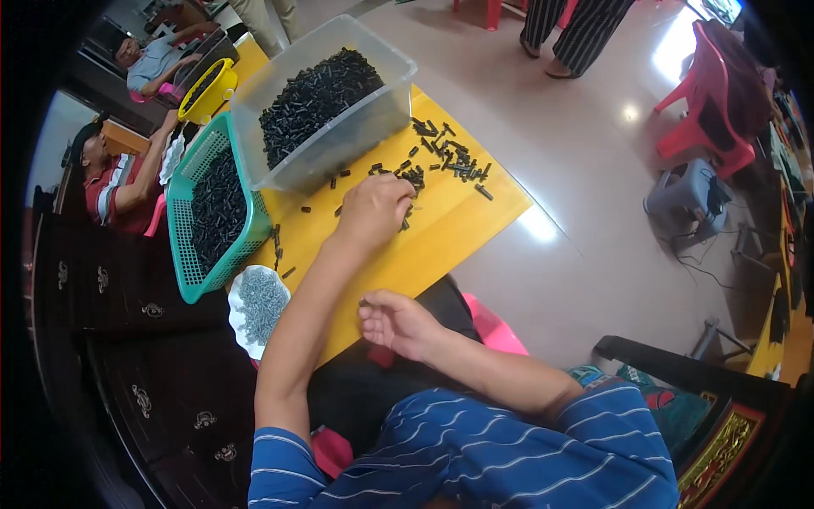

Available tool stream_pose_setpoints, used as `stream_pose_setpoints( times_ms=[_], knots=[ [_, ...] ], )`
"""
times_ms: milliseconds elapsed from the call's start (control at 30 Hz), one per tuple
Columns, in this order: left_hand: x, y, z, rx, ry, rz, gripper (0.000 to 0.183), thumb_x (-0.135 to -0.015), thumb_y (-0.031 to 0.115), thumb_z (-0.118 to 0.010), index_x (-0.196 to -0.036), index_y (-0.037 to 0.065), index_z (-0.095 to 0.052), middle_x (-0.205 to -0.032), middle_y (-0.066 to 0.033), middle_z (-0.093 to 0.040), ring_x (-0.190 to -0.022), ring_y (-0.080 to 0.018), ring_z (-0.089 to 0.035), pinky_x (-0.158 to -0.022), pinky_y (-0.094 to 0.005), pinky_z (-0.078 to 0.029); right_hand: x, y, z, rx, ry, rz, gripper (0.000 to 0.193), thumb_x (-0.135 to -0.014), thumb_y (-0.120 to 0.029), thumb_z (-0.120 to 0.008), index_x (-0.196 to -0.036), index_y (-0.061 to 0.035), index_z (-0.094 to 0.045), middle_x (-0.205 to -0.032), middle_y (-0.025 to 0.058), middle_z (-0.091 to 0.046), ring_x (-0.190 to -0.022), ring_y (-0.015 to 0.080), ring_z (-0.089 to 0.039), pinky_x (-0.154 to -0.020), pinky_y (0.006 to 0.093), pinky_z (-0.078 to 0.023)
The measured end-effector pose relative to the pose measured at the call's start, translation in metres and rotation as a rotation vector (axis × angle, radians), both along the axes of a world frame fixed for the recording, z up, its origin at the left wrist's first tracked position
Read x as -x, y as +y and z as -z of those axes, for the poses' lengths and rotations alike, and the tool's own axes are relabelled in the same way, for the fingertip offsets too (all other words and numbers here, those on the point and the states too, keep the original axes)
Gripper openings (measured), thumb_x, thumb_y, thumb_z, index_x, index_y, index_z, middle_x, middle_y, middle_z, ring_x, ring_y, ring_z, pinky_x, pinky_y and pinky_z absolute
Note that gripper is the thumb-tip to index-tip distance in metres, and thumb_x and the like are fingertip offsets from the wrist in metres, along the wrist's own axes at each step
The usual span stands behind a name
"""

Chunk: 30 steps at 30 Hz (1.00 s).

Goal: The person picks up a small black component from a yellow table and inserts a small silver pin into it by hand. They repeat this process with several components, picking them from a pile on the table and placing the finished pieces into a separate pile or tray.

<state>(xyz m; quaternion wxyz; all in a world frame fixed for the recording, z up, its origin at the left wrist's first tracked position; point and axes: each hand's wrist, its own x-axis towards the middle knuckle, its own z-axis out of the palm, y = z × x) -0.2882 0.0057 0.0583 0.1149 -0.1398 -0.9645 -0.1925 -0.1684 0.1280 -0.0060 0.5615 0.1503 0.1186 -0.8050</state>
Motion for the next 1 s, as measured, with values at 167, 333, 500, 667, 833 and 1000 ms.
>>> stream_pose_setpoints(
  times_ms=[167,333,500,667,833,1000],
  knots=[
    [0.007,0.022,0.007,0.141,-0.023,0.111,0.007,-0.081,0.014,-0.071,-0.084,0.007,-0.072,-0.082,-0.0099,-0.066,-0.085,-0.0317,-0.065,-0.073,-0.0444,-0.053,-0.001,0.002,0.010,-0.011,0.022,0.059,0.013,-0.096,-0.026,-0.064,-0.096,-0.0127,-0.066,-0.084,-0.0001,-0.071,-0.069,0.0126,-0.065,-0.067,0.0285,-0.055],
    [0.008,0.009,0.016,0.295,0.038,0.188,0.010,-0.080,0.009,-0.064,-0.070,0.005,-0.064,-0.079,-0.0129,-0.062,-0.083,-0.0336,-0.064,-0.072,-0.0470,-0.052,-0.007,-0.012,0.009,-0.008,0.000,0.042,0.013,-0.097,-0.026,-0.064,-0.093,-0.0139,-0.066,-0.080,-0.0001,-0.071,-0.066,0.0114,-0.065,-0.060,0.0288,-0.054],
    [0.010,0.026,0.000,0.299,-0.018,0.209,0.007,-0.078,0.007,-0.063,-0.073,0.002,-0.064,-0.079,-0.0155,-0.064,-0.082,-0.0367,-0.064,-0.074,-0.0480,-0.052,-0.005,-0.013,0.021,0.027,0.032,0.035,0.016,-0.097,-0.028,-0.064,-0.097,-0.0127,-0.067,-0.083,-0.0012,-0.071,-0.067,0.0090,-0.066,-0.060,0.0244,-0.055],
    [-0.005,0.023,-0.026,0.008,-0.093,0.065,0.005,-0.078,0.006,-0.062,-0.079,0.003,-0.058,-0.075,-0.0164,-0.061,-0.074,-0.0328,-0.063,-0.070,-0.0427,-0.051,-0.002,-0.009,0.014,-0.023,0.050,0.035,0.017,-0.098,-0.030,-0.063,-0.098,-0.0129,-0.065,-0.085,-0.0021,-0.069,-0.069,0.0081,-0.064,-0.061,0.0236,-0.056],
    [-0.051,-0.005,-0.034,-0.440,-0.112,-0.071,0.007,-0.081,-0.003,-0.061,-0.081,0.001,-0.056,-0.071,-0.0079,-0.058,-0.070,-0.0162,-0.060,-0.068,-0.0283,-0.049,0.001,-0.007,0.009,-0.064,0.096,0.048,0.017,-0.099,-0.030,-0.062,-0.100,-0.0131,-0.064,-0.086,-0.0028,-0.068,-0.070,0.0071,-0.062,-0.063,0.0226,-0.054],
    [-0.119,-0.025,-0.020,-0.796,-0.076,-0.238,0.008,-0.086,-0.006,-0.061,-0.086,0.001,-0.057,-0.077,-0.0001,-0.058,-0.072,-0.0072,-0.055,-0.066,-0.0234,-0.046,-0.001,-0.004,-0.002,-0.128,0.293,0.092,0.017,-0.100,-0.029,-0.060,-0.103,-0.0127,-0.061,-0.087,-0.0027,-0.064,-0.070,0.0056,-0.059,-0.064,0.0210,-0.050]
  ],
)
